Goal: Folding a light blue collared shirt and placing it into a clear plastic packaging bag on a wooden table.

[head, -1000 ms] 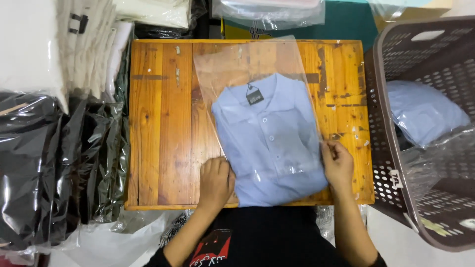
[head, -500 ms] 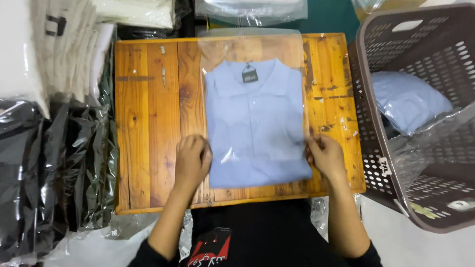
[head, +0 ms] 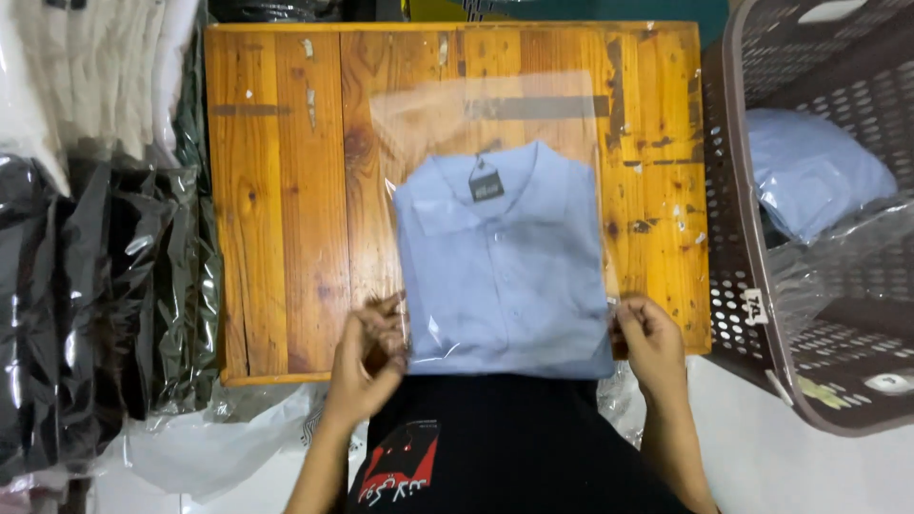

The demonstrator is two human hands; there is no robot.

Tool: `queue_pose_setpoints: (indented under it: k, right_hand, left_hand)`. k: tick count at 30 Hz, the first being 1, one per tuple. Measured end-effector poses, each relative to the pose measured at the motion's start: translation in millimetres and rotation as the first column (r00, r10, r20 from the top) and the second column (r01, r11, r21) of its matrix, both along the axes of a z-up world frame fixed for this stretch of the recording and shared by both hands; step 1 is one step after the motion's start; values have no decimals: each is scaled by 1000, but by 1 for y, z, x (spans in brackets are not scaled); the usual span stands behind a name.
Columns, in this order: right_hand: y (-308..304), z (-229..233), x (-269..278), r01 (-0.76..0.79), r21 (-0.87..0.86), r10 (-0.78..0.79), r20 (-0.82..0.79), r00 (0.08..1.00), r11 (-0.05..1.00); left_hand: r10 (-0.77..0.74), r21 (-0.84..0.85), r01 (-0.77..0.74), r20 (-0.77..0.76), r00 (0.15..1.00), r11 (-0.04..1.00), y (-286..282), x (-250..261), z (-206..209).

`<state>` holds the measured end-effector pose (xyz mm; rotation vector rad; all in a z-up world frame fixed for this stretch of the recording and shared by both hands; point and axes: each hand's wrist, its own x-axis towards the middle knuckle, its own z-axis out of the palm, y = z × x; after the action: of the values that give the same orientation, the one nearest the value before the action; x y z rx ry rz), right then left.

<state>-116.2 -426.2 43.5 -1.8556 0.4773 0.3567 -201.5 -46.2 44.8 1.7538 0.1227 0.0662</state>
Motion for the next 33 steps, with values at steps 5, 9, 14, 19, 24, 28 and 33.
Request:
queue_pose_setpoints:
  k: [5, 9, 14, 19, 24, 28, 33]
  right_hand:
    - [0, -16, 24, -63, -171, 81, 101, 992, 983]
    - [-4, -20, 40, -44, -61, 48, 66, 997, 997]
    - [28, -18, 86, 6, 49, -15, 189, 982, 999]
    - [29, -40, 126, 32, 132, -58, 199, 978, 991]
    - [30, -20, 85, 45, 80, -55, 136, 989, 996]
    - [34, -25, 92, 60, 97, -77, 174, 982, 993]
    - [42, -35, 145, 2, 144, -37, 239, 970, 990]
  left_hand:
    - [54, -514, -281, -412, 910, 811, 17, 32, -26]
    - [-22, -391, -169, -439, 898, 905, 7, 54, 3]
    - [85, -311, -201, -349, 933, 929, -3, 103, 18]
    - [26, -503, -216, -358, 933, 837, 21, 128, 28]
    - [-83, -583, -138, -336, 938, 801, 23, 100, 0]
    - [-34, -582, -149, -292, 956, 800, 24, 110, 7]
    - [5, -618, -132, -202, 979, 775, 31, 145, 11]
